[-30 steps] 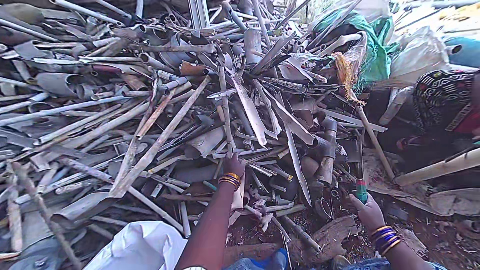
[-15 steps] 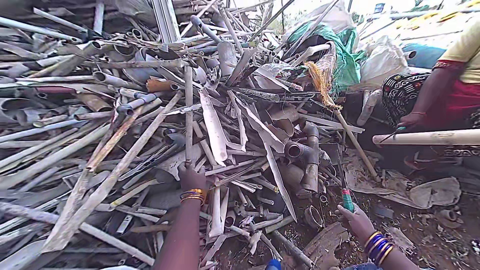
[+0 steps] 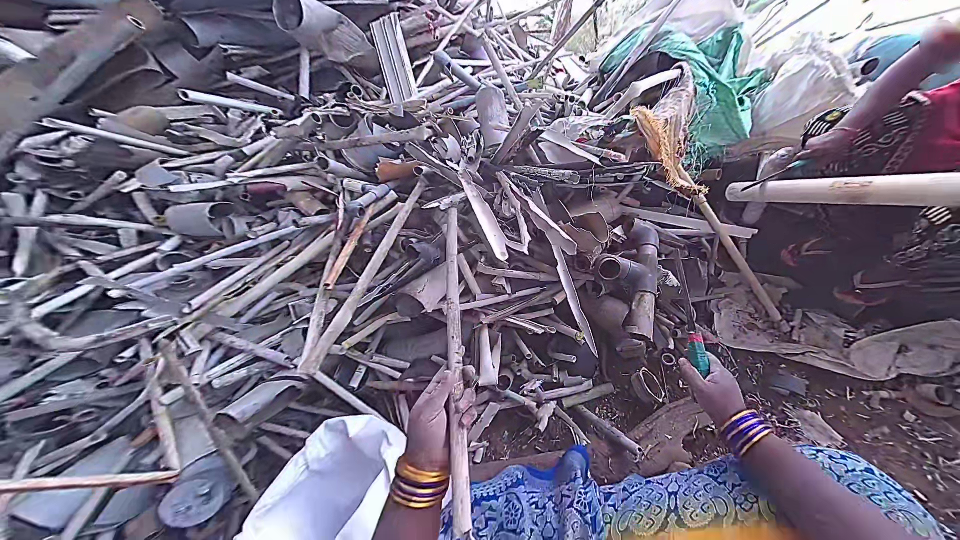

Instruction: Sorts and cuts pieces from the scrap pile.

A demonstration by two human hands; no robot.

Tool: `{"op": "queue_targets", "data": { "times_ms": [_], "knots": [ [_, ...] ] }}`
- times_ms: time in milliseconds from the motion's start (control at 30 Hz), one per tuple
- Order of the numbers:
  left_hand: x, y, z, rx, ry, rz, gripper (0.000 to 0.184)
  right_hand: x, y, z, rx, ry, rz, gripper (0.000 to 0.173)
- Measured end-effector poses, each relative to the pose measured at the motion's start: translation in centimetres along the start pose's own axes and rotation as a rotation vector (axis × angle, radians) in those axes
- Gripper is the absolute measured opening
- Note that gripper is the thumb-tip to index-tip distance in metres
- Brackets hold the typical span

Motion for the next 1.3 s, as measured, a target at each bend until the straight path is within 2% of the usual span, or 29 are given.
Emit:
{"op": "queue_targets", "data": {
  "times_ms": [100,167,233,300,400,467,533,600,633,667,700,800,833,867,900,967,1000,1033,1100,1133,1167,1233,1267,1300],
  "knots": [
    [1.9,-0.8,4.1,0.18,-0.167,0.304,0.041,2.3,-0.8,4.0,0.05,-0.162,0.057,0.049],
    [3.2,-1.4,6.3,0.216,-0.258,0.387,0.04,2.8,-0.9,6.2,0.058,-0.347,0.112,0.055],
    [4.2,-1.9,8.1,0.186,-0.318,0.382,0.035,3.1,-0.7,8.5,0.041,-0.569,0.167,0.056],
    [4.7,-2.3,9.2,0.164,-0.398,0.348,0.031,3.5,-0.5,11.1,0.114,-0.753,0.231,0.052],
    [4.9,-2.1,10.8,0.234,-0.476,0.262,0.026,3.9,0.1,13.7,0.214,-1.059,0.388,0.046],
    [4.8,-1.7,11.4,0.29,-0.502,0.224,0.018,3.7,-0.3,13.7,0.245,-1.145,0.441,0.045],
    [4.6,-1.5,12.0,0.405,-0.531,0.189,0.027,3.1,-1.5,12.3,0.229,-1.025,0.495,0.046],
    [4.4,-1.4,12.3,0.458,-0.576,0.175,0.04,2.5,-3.1,10.4,0.216,-0.749,0.562,0.049],
    [4.5,-1.4,12.4,0.462,-0.595,0.16,0.042,2.5,-3.9,10.0,0.234,-0.616,0.593,0.051],
    [4.7,-1.4,12.3,0.457,-0.608,0.135,0.039,2.4,-4.5,10.1,0.238,-0.559,0.617,0.052],
    [5.0,-1.3,12.3,0.445,-0.61,0.106,0.036,2.3,-4.8,11.0,0.211,-0.614,0.623,0.05],
    [5.6,-0.6,11.8,0.417,-0.606,0.024,0.027,1.5,-4.7,13.8,0.064,-1.061,0.578,0.044],
    [5.8,-0.3,11.7,0.409,-0.606,-0.02,0.025,1.2,-4.9,13.9,0.048,-1.102,0.58,0.043],
    [6.0,0.1,11.7,0.411,-0.607,-0.061,0.028,0.8,-5.5,13.3,0.053,-1.051,0.606,0.043],
    [6.2,0.4,11.7,0.422,-0.617,-0.098,0.031,0.3,-6.4,12.5,0.09,-0.903,0.656,0.045],
    [6.5,0.8,11.7,0.461,-0.649,-0.137,0.037,0.3,-8.6,10.7,0.291,-0.425,0.741,0.052],
    [6.6,1.0,11.5,0.483,-0.664,-0.148,0.037,0.2,-9.2,10.4,0.303,-0.356,0.74,0.053],
    [6.8,1.3,11.3,0.506,-0.668,-0.154,0.035,0.0,-9.3,11.0,0.255,-0.438,0.73,0.052],
    [7.3,2.1,10.9,0.53,-0.655,-0.155,0.033,-0.4,-8.5,12.7,0.083,-0.815,0.676,0.047],
    [7.5,2.6,10.7,0.521,-0.646,-0.159,0.031,-0.3,-8.0,13.3,0.04,-0.913,0.659,0.046],
    [7.7,3.4,10.4,0.509,-0.633,-0.169,0.03,0.0,-7.8,13.5,0.06,-0.877,0.671,0.047],
    [7.9,5.4,9.7,0.483,-0.591,-0.193,0.03,1.0,-8.3,12.3,0.241,-0.487,0.638,0.05],
    [7.9,6.5,9.2,0.468,-0.571,-0.191,0.03,1.0,-8.5,11.3,0.24,-0.313,0.49,0.048],
    [7.8,7.7,8.6,0.449,-0.547,-0.179,0.028,0.7,-8.4,10.7,0.157,-0.206,0.29,0.044]
  ]
}}
Point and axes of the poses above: each hand's wrist, its own z-axis away from the middle knuckle, its own y-axis out of the palm, x = y × z, the point moved 2 cm from there along -z, towards the middle knuckle, and after that the axes turned 9 degrees about z, right-handed, at the moved point
